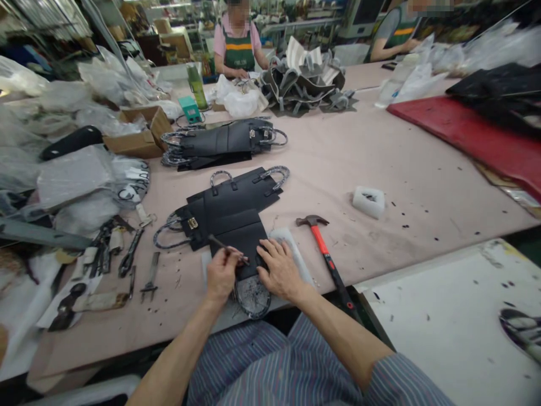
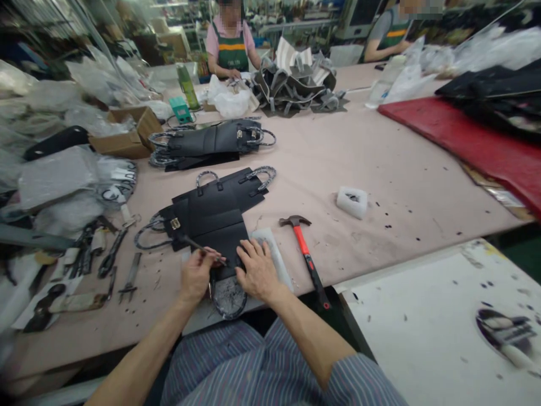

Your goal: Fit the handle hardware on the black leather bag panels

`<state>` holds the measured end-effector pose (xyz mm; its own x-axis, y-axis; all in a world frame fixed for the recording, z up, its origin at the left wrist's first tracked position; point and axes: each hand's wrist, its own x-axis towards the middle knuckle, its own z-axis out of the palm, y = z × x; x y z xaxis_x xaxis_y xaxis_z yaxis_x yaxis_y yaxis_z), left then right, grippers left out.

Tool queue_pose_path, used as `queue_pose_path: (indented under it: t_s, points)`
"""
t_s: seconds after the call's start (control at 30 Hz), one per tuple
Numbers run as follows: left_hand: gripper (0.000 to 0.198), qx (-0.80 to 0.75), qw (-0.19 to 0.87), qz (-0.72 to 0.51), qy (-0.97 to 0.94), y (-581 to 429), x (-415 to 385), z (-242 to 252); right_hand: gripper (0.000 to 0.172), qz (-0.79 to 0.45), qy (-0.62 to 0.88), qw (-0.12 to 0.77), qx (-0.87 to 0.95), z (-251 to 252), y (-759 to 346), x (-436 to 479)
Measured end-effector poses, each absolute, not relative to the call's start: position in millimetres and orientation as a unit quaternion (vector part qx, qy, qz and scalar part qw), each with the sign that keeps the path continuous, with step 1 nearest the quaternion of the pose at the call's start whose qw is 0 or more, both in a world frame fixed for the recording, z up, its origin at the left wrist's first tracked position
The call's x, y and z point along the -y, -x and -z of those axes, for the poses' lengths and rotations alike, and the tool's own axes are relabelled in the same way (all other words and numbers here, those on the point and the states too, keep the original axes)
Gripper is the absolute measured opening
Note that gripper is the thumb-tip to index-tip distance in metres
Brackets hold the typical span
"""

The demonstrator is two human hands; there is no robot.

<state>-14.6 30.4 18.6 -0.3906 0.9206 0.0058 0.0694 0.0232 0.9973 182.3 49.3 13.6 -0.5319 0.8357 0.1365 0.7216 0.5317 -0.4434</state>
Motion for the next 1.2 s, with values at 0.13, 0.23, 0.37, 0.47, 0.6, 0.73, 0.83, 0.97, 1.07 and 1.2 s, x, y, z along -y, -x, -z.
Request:
queue_pose_path:
  t_s: [0.13, 0.23, 0.37, 0.47, 0.6, 0.73, 0.83, 0.97, 1.07, 1.2]
  points:
    - [0.035, -0.584, 0.353, -0.71, -0.175, 51.7, -46.3, -33.6, 0.057, -0.181, 0.456, 0.165, 0.855, -5.8, -184.3, -47.1]
    - [0.031, -0.69, 0.317, -0.604, -0.241, 86.6, -28.8, -37.4, 0.056, -0.181, 0.457, 0.165, 0.855, -8.6, -186.9, -48.7]
    - [0.031, -0.832, 0.25, -0.366, -0.334, 125.1, 11.3, -30.3, 0.056, -0.177, 0.457, 0.165, 0.856, -10.6, -185.3, -48.5]
    - [0.036, -0.876, 0.207, -0.197, -0.389, 141.8, 27.7, -23.6, 0.055, -0.173, 0.457, 0.167, 0.856, -8.7, -184.6, -48.0]
    - [0.041, -0.88, 0.157, -0.031, -0.446, 143.9, 30.6, -20.9, 0.054, -0.167, 0.455, 0.175, 0.857, -6.2, -184.6, -48.1]
    - [0.036, -0.883, 0.135, 0.02, -0.449, 137.6, 26.6, -22.2, 0.053, -0.166, 0.455, 0.173, 0.858, -7.2, -184.1, -47.7]
    - [0.03, -0.877, 0.139, 0.004, -0.459, 139.0, 23.5, -21.5, 0.052, -0.165, 0.456, 0.169, 0.858, -8.7, -183.5, -46.9]
    - [0.027, -0.873, 0.237, -0.135, -0.405, 142.8, 23.3, -19.1, 0.052, -0.163, 0.456, 0.168, 0.859, -9.0, -183.3, -46.6]
    - [0.024, -0.802, 0.408, -0.357, -0.252, 136.7, 26.9, -18.7, 0.052, -0.162, 0.456, 0.168, 0.859, -7.6, -183.5, -46.7]
    - [0.042, -0.697, 0.472, -0.524, -0.128, 120.1, 29.6, -19.7, 0.052, -0.162, 0.458, 0.163, 0.859, -5.5, -183.9, -46.9]
